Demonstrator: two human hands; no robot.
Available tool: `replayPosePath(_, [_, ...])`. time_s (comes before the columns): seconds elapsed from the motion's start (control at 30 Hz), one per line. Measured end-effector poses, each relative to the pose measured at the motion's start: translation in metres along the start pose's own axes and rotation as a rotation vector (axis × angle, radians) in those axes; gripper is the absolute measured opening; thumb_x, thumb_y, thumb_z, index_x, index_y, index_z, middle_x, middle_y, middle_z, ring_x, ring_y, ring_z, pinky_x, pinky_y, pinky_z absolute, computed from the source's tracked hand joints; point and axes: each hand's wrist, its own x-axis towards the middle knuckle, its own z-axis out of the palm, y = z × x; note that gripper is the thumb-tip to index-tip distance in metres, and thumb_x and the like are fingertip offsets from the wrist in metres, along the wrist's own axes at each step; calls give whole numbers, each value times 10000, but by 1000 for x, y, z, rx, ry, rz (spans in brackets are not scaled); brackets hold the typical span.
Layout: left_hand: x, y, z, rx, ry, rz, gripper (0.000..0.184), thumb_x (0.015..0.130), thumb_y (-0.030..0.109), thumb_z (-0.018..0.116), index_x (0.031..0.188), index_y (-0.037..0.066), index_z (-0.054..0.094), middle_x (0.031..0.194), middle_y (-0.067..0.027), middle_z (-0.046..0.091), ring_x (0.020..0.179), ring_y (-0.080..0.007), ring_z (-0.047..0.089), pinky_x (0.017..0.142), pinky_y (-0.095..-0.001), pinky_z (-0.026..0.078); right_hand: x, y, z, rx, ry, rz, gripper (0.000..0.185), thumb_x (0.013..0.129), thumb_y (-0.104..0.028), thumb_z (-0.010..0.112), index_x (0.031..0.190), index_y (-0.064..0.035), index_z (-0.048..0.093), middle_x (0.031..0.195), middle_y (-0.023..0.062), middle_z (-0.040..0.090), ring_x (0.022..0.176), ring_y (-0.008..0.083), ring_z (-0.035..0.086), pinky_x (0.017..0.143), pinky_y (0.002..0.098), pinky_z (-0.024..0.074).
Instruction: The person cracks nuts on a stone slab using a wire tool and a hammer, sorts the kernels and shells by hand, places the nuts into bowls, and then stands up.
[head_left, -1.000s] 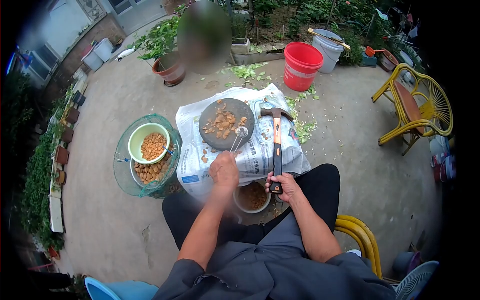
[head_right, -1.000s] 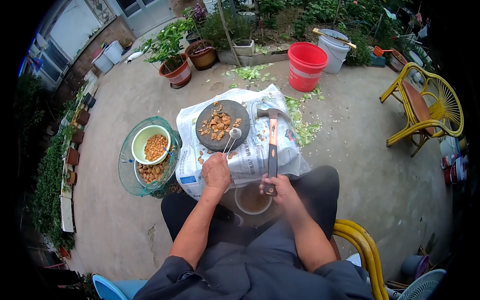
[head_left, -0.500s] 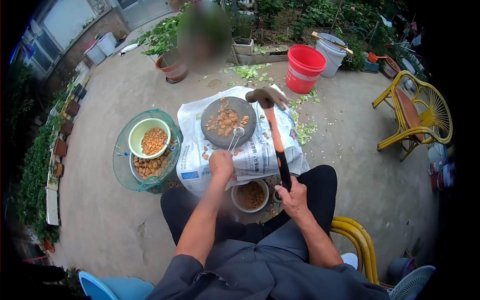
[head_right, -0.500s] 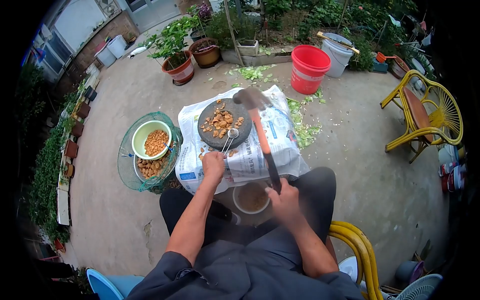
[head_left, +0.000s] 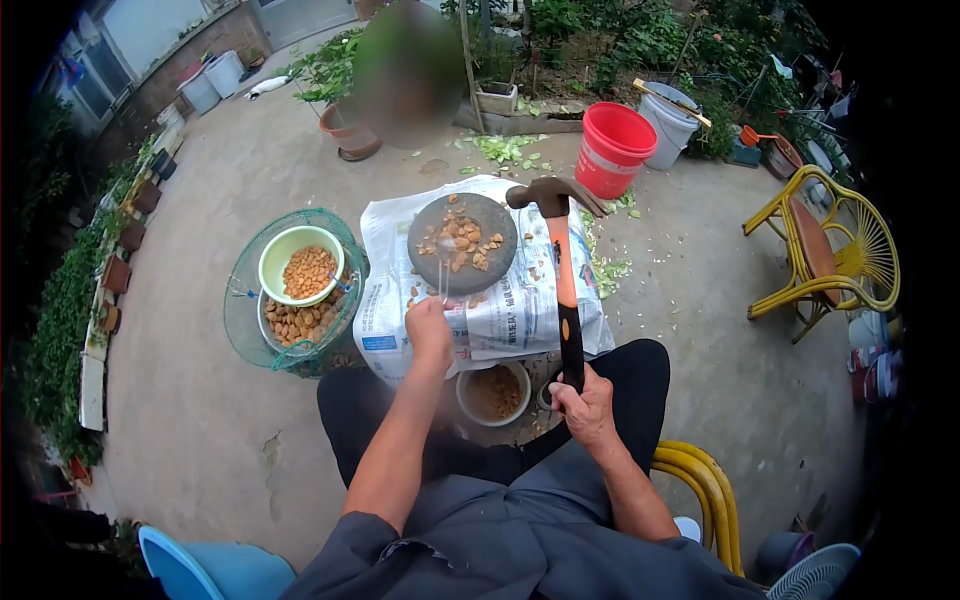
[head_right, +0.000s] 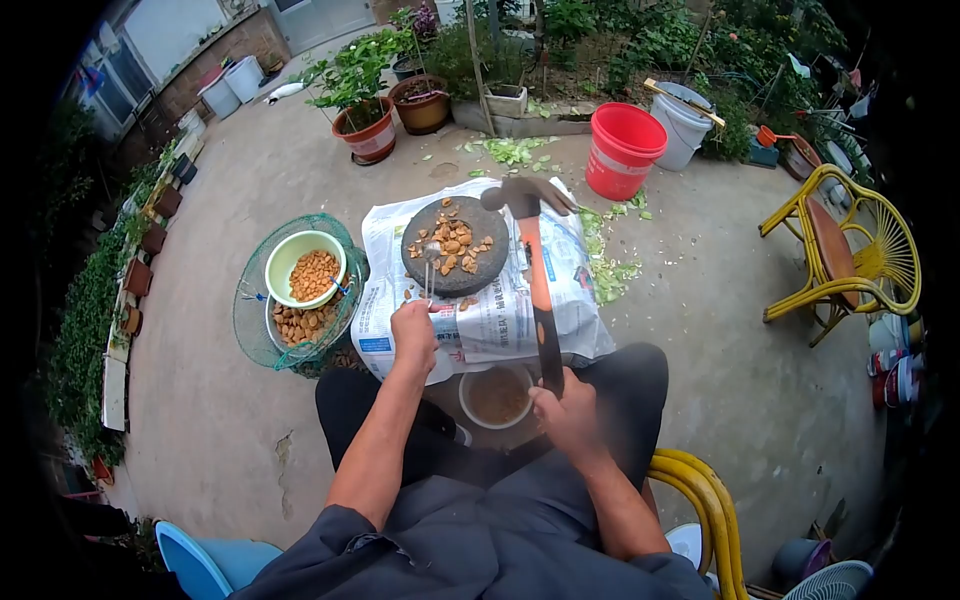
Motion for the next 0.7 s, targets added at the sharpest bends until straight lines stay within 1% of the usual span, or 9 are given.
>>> replayPosePath(0.07, [-18,26,-15,-172,-11,-173,217,947,200,523,812,44,588,525,39,362,371,-102,301,347,-262,227,9,15,0,292,-93,189,71,879,-61,611,902,-13,565,642,53,565,568,179,586,484,316,469])
replayPosePath(0.1, [-25,37,-23,-260,-16,-257,217,964,211,514,820,55,558,524,54,323,358,-81,261,334,-246,186,15,19,3,406,-97,248,72,879,-58,611,913,-19,561,658,64,561,576,184,584,480,318,463])
replayPosePath(0.17, [-35,35,-39,-293,-54,-284,274,1013,257,473,819,68,514,526,57,314,363,-62,249,337,-251,182,28,26,12,635,-105,368,83,879,-52,611,934,-31,552,691,86,553,593,194,580,470,320,452])
replayPosePath(0.33, [-50,-5,-71,-281,-111,-291,342,1044,290,407,787,77,478,521,49,309,363,-72,236,347,-248,190,55,69,32,903,-92,498,91,895,-63,616,938,-37,541,717,103,552,609,221,586,475,336,473])
replayPosePath(0.37, [-50,-17,-74,-266,-106,-297,348,1046,294,399,781,79,473,521,48,309,363,-73,237,349,-247,190,54,72,38,815,-105,459,70,890,-116,624,867,-73,574,709,67,540,622,196,573,474,311,447])
replayPosePath(0.43, [-48,-40,-78,-231,-80,-231,383,1052,326,396,758,89,455,522,47,315,366,-71,247,354,-242,189,58,88,45,655,-133,482,121,882,-158,648,872,-47,599,740,121,604,658,266,631,498,392,474])
replayPosePath(0.53, [-44,-54,-84,-185,-83,-157,405,1054,354,419,745,93,449,526,52,317,376,-67,260,358,-232,197,71,88,35,-640,-206,52,196,873,-197,655,886,-6,609,792,178,637,676,395,649,635,511,515])
replayPosePath(0.63, [-43,-59,-90,-279,-89,-159,429,1049,386,450,730,100,443,531,57,322,389,-61,273,363,-222,205,76,43,48,-1034,96,-215,232,847,-243,659,921,-24,647,865,202,650,744,431,645,726,522,504])
replayPosePath(0.7, [-40,-59,-92,-352,-105,-185,439,1044,401,467,720,105,441,533,58,326,396,-57,280,367,-217,209,106,22,65,-936,161,-340,193,843,-217,650,975,-78,673,874,195,640,780,410,647,706,525,498])
